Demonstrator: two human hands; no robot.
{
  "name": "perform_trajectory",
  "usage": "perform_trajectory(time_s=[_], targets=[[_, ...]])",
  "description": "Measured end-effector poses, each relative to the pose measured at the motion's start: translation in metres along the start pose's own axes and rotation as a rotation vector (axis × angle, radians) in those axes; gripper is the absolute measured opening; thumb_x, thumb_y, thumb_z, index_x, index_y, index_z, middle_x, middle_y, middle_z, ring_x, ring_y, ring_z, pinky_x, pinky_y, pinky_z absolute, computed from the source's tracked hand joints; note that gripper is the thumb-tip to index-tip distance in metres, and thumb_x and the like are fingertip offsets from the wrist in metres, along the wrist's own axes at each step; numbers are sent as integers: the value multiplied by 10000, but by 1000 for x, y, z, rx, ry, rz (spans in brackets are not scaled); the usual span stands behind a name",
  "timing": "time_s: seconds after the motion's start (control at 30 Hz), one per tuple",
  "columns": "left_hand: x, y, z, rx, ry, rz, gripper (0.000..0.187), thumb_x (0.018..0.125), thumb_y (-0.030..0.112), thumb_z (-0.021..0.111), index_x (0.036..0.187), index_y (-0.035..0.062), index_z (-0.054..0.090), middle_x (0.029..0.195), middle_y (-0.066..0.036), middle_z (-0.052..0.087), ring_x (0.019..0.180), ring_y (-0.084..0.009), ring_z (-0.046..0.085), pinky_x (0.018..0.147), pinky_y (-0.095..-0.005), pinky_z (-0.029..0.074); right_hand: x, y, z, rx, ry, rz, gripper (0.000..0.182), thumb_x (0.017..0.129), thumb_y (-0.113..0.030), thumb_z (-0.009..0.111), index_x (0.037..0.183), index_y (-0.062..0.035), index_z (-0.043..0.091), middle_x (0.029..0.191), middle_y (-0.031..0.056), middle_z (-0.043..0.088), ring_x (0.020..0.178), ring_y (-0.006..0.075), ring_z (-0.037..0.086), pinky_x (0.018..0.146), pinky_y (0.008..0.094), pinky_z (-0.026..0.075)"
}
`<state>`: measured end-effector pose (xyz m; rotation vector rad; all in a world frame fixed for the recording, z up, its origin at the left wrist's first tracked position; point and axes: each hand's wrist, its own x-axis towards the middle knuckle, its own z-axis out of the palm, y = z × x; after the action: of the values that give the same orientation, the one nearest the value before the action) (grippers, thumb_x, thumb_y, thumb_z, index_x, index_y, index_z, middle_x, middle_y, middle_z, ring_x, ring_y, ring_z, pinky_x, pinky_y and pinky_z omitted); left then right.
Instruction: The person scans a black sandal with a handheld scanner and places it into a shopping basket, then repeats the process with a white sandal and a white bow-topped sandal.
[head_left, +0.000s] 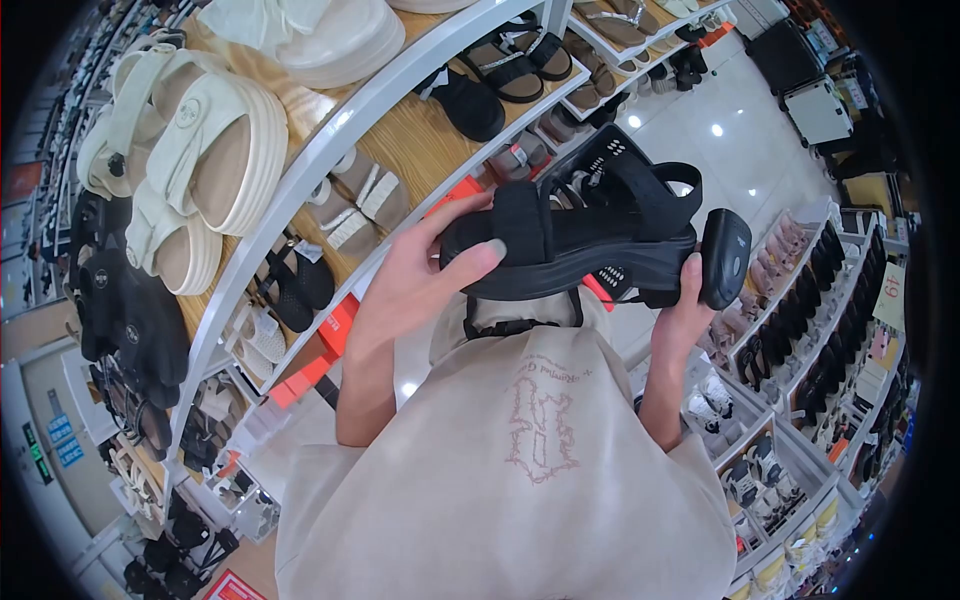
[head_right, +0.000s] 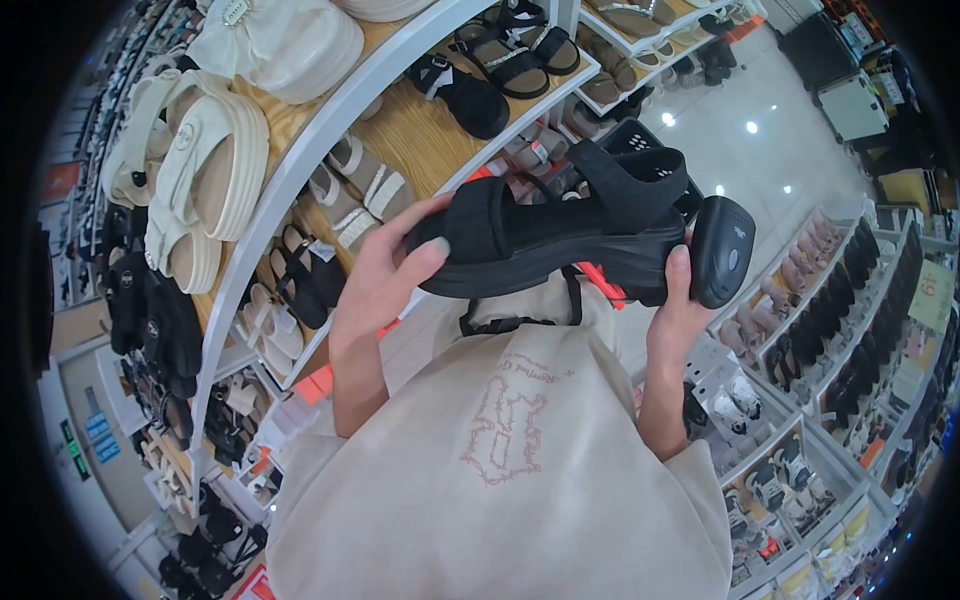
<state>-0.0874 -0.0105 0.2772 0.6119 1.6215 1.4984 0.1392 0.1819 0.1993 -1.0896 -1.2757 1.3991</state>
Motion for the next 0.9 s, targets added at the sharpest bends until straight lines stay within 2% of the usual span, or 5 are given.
perform_trajectory(time_s=[0.07, 0.23, 0.33, 0.53, 0.9], targets=[[0, 1, 2, 70, 4, -28, 584, 928, 322, 730, 1331, -68, 563, 1213, -103, 647, 1069, -141, 602, 952, -262, 467, 1, -1, -1, -66, -4, -35, 402, 981, -202, 668, 1302, 10, 553, 1177, 81, 613, 1034, 154, 633, 922, 329, 528], [2, 8, 6, 266, 73, -66, 491, 958, 410, 671, 1181, -28, 659, 887, -82, 693, 770, -122, 588, 714, -273, 478, 6, -5, 0, -86, -20, -20, 407, 973, -221, 683, 1287, 10, 564, 1153, 70, 618, 1015, 143, 623, 902, 319, 519], [1, 10, 7, 380, 132, 21, 467, 958, 419, 659, 1116, -20, 677, 810, -114, 674, 708, -160, 588, 684, -297, 476, 6, -2, 2, -109, -25, -24, 404, 975, -239, 683, 1278, 5, 573, 1139, 63, 618, 1003, 134, 615, 893, 311, 512], [2, 14, 7, 408, 144, 38, 473, 958, 429, 647, 1104, -20, 679, 833, -155, 683, 721, -211, 619, 706, -319, 492, 7, -5, 4, -119, -30, -3, 410, 980, -263, 678, 1278, 0, 576, 1136, 59, 616, 1004, 127, 608, 900, 305, 505], [2, 6, 12, 385, 145, 116, 475, 952, 418, 664, 1166, -6, 650, 902, -138, 700, 788, -176, 639, 740, -311, 500, 13, 1, -6, -71, -34, -21, 442, 976, -217, 681, 1335, -3, 536, 1189, 79, 611, 1053, 153, 621, 941, 328, 513]])
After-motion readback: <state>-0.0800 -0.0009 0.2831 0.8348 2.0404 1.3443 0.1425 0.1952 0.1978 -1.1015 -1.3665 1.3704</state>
